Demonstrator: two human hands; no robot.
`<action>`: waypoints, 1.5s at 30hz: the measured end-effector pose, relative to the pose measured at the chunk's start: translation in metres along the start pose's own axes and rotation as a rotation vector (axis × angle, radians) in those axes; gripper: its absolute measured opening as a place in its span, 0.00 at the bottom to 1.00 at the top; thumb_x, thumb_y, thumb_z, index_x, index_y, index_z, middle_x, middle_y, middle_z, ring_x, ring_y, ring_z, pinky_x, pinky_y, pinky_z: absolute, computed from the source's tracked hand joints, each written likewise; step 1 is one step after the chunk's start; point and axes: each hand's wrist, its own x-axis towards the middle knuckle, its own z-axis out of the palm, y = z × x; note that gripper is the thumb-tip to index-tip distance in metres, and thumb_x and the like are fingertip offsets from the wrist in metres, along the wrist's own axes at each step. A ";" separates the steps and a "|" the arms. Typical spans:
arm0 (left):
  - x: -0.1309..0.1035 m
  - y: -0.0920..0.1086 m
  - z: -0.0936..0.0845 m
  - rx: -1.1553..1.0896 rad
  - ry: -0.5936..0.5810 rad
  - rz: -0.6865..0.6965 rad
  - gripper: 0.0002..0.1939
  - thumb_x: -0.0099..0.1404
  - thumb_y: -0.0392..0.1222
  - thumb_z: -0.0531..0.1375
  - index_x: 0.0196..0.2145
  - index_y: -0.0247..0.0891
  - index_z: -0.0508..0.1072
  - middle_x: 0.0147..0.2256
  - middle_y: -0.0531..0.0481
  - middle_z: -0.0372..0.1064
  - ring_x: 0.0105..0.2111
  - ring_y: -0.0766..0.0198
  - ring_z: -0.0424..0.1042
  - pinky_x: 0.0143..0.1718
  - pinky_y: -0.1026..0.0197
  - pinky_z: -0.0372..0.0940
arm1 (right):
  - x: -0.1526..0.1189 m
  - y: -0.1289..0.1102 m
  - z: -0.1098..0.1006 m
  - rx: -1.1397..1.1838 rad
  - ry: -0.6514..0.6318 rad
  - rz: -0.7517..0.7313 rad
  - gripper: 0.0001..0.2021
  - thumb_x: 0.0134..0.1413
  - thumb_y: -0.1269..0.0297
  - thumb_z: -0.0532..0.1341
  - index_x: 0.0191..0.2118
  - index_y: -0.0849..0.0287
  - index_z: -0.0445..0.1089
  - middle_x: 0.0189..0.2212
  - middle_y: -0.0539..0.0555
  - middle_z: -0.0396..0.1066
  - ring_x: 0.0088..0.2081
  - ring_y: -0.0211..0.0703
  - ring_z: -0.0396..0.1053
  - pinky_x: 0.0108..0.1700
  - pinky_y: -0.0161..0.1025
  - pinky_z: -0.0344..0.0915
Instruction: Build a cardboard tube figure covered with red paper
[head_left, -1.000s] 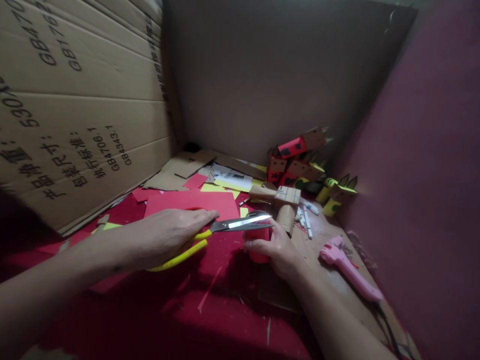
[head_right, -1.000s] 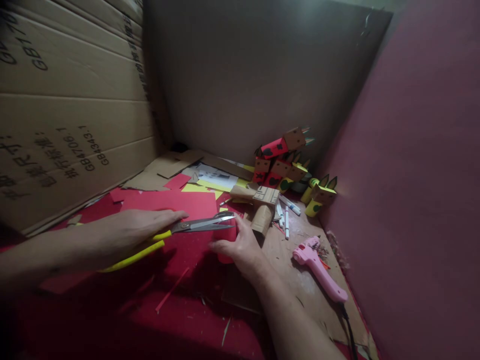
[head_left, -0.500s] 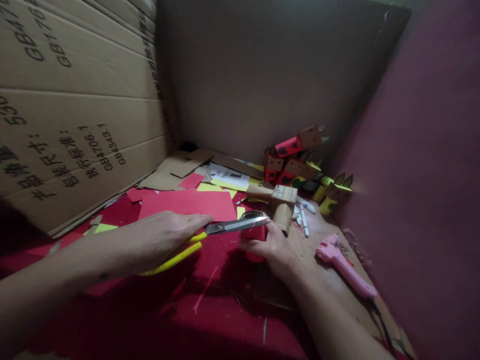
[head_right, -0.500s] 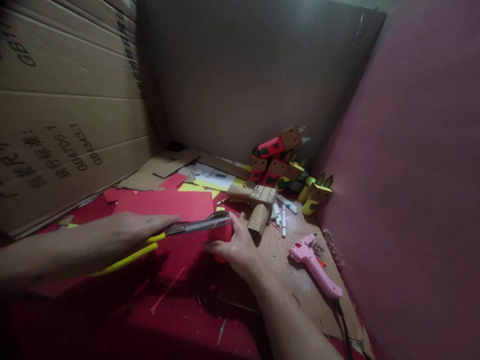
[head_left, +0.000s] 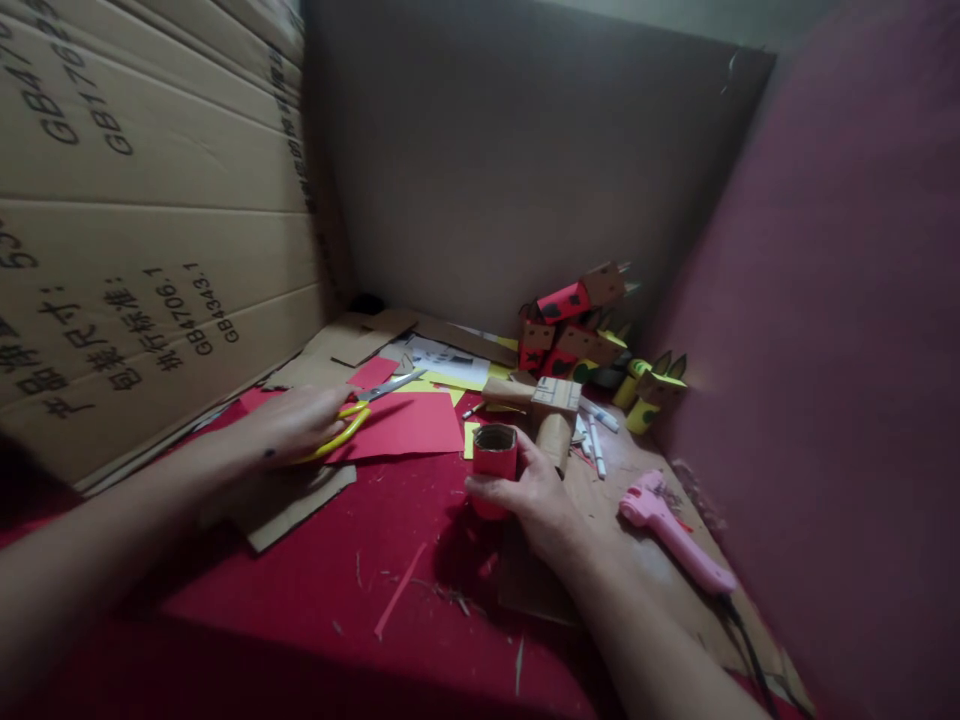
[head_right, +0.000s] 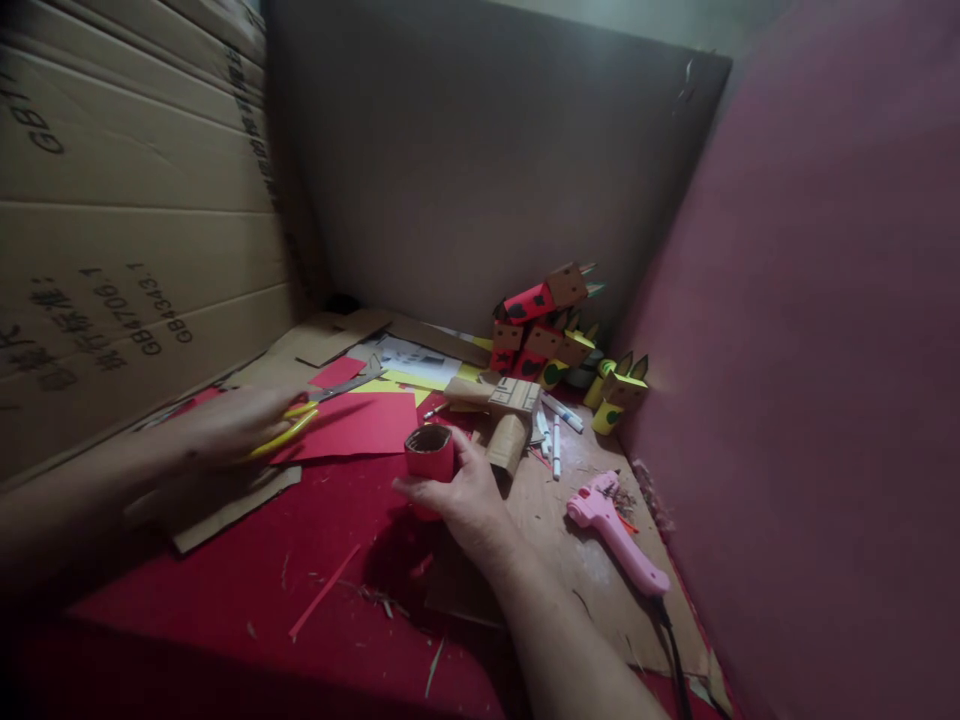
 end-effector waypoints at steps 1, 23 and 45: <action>0.005 -0.006 0.004 0.019 -0.023 -0.019 0.13 0.63 0.46 0.52 0.29 0.36 0.71 0.23 0.45 0.69 0.21 0.62 0.66 0.23 0.61 0.56 | 0.000 -0.001 0.001 0.002 0.009 -0.008 0.21 0.32 0.64 0.71 0.38 0.55 0.68 0.29 0.47 0.66 0.31 0.38 0.63 0.34 0.36 0.62; 0.037 0.108 0.008 -0.194 0.094 0.080 0.20 0.64 0.35 0.43 0.46 0.28 0.68 0.31 0.44 0.72 0.26 0.62 0.70 0.33 0.60 0.64 | 0.004 0.006 0.009 -0.030 -0.003 0.072 0.20 0.28 0.72 0.70 0.33 0.56 0.66 0.29 0.46 0.69 0.32 0.39 0.65 0.37 0.38 0.63; 0.033 0.091 0.050 -0.403 -0.069 0.052 0.20 0.67 0.43 0.42 0.38 0.38 0.73 0.33 0.46 0.75 0.34 0.58 0.74 0.37 0.61 0.64 | 0.004 0.013 0.010 -0.124 0.030 0.040 0.17 0.32 0.76 0.68 0.33 0.58 0.66 0.28 0.45 0.68 0.30 0.37 0.63 0.33 0.34 0.61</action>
